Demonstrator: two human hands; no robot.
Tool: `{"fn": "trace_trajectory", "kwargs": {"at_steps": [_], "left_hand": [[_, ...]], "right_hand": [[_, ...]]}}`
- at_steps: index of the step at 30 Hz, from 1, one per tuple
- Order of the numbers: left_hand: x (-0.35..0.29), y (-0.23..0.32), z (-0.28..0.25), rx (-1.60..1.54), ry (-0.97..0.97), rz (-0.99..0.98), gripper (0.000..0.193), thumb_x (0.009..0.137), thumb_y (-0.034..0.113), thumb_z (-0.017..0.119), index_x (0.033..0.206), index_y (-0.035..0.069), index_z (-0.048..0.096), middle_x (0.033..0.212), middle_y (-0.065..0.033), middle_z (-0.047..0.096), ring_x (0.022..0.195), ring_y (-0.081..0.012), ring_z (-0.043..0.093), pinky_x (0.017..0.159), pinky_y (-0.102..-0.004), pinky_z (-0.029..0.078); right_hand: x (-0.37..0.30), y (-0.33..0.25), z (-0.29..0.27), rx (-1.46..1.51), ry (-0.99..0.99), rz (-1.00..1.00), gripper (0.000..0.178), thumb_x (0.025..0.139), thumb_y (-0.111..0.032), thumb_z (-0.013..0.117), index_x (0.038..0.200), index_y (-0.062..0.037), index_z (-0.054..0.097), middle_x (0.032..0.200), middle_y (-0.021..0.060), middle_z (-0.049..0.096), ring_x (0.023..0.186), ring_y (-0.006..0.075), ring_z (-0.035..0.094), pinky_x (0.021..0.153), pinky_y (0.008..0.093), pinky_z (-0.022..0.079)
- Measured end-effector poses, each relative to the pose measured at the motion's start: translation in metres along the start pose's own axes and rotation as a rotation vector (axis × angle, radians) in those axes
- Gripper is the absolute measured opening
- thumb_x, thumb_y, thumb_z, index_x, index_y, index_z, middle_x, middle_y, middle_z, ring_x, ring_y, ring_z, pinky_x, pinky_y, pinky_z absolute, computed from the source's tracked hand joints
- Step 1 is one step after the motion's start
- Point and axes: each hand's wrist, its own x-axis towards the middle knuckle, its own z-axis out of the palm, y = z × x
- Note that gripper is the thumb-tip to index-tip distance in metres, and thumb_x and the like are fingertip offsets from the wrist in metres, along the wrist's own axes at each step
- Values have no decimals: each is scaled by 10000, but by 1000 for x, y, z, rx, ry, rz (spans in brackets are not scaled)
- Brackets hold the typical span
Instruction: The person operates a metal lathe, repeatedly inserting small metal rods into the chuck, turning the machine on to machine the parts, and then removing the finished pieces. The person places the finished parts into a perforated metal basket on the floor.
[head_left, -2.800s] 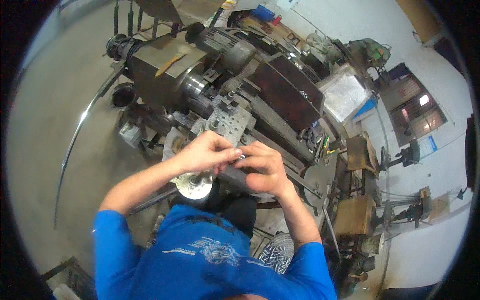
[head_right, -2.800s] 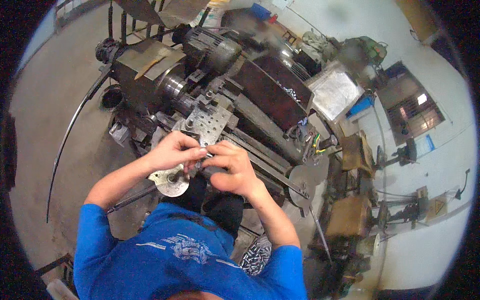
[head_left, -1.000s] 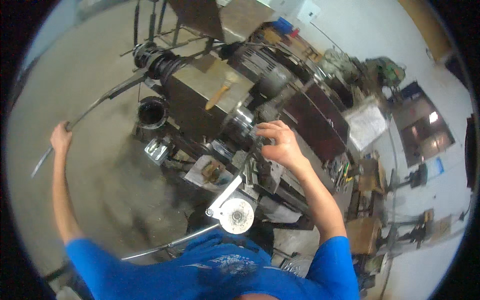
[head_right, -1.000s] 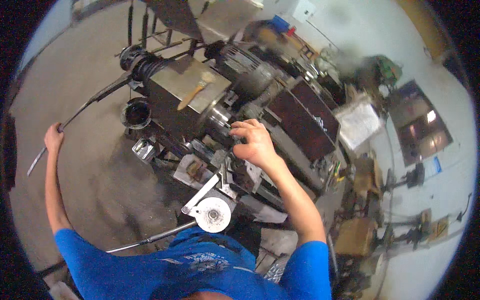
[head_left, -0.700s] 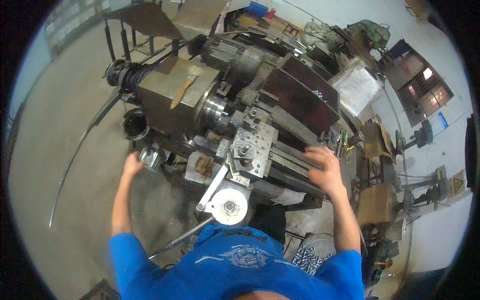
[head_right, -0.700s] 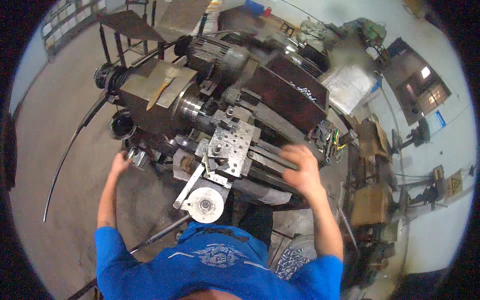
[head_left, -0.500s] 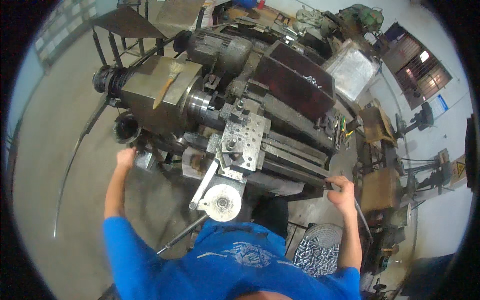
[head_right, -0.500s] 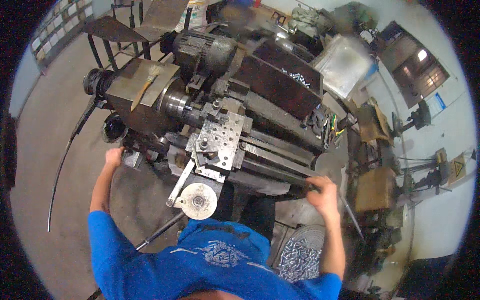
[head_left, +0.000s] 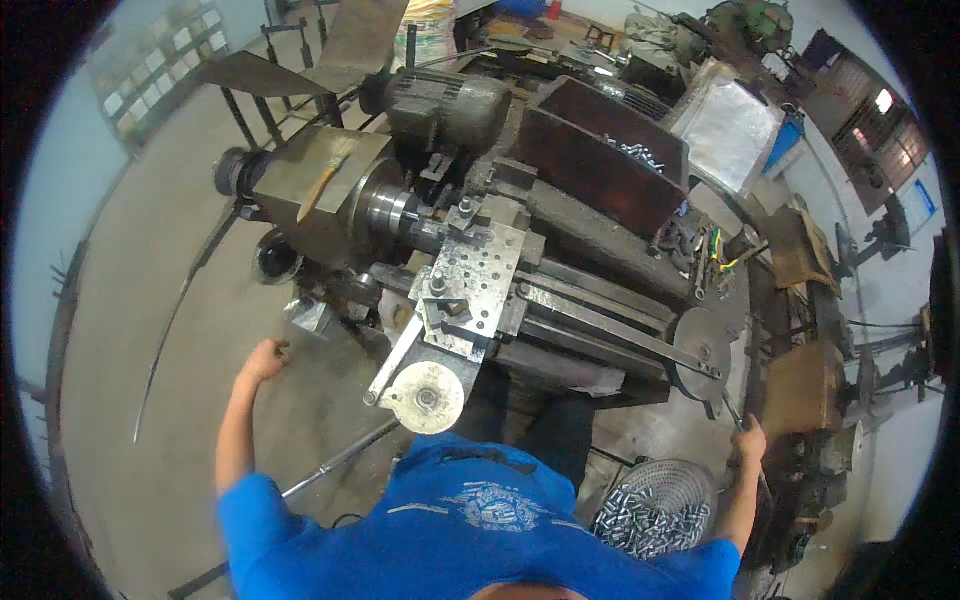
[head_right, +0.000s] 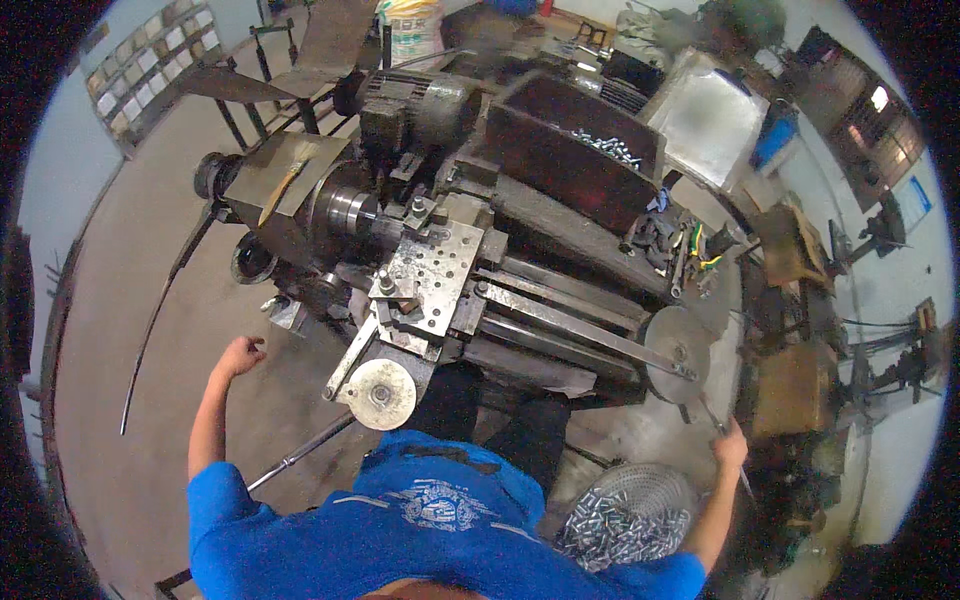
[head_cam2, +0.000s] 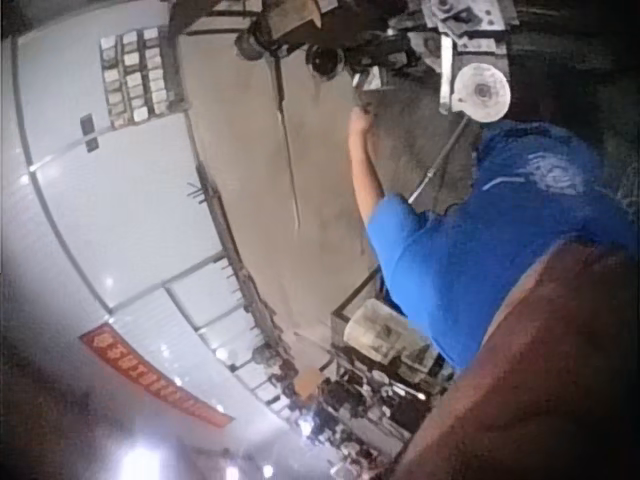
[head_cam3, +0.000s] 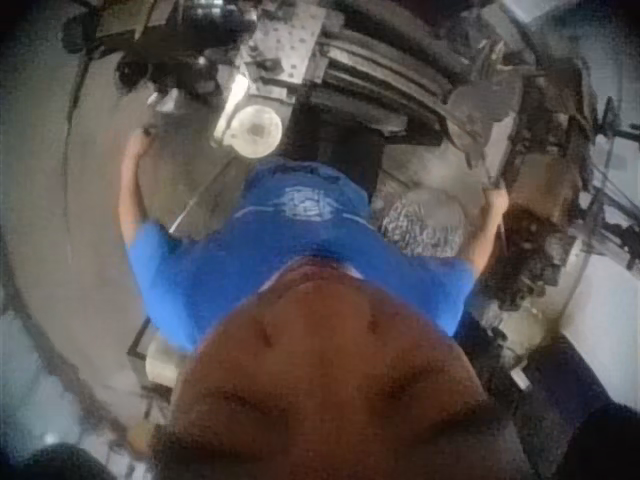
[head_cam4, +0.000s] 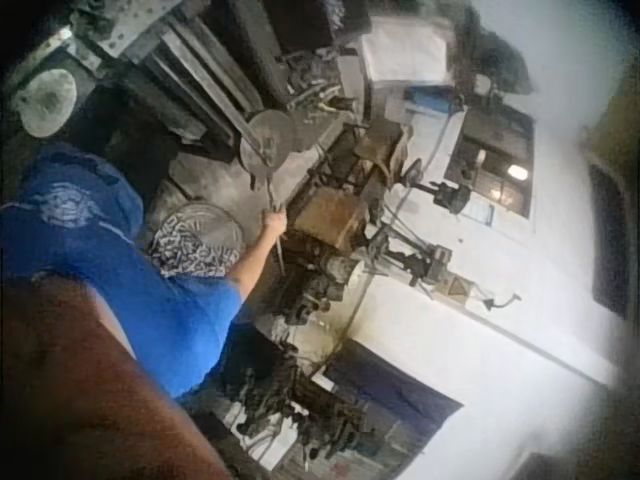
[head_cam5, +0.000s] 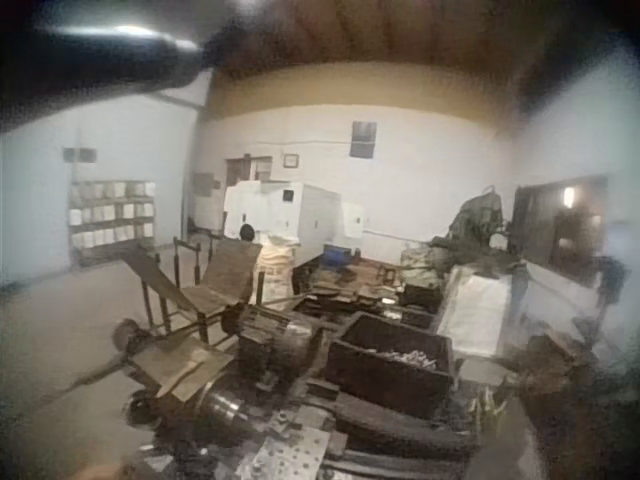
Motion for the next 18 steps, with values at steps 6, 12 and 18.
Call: {"fn": "trace_trajectory", "kwargs": {"at_steps": [6,12,18], "left_hand": [[-126,96,-8,-129,-277,205,439,813,260,619,1179,28,548,982,-134,659,859,-232,636,783,-343,486],[-181,162,6,-58,-503,356,359,825,305,631,1061,37,590,898,-123,660,855,-217,619,770,-354,471],[-153,162,54,-29,-330,367,262,808,264,635,991,77,625,787,-148,652,737,-234,633,680,-368,475]], "right_hand": [[44,104,64,-53,-53,191,627,619,-199,674,1216,-84,521,1110,174,598,1026,326,571,880,387,452],[29,100,57,-124,59,155,373,725,-163,499,1075,-60,572,1015,207,616,957,395,580,819,444,465],[-23,93,63,-109,18,259,398,703,-241,562,1060,-66,583,1052,171,614,987,338,582,822,437,465]]}}
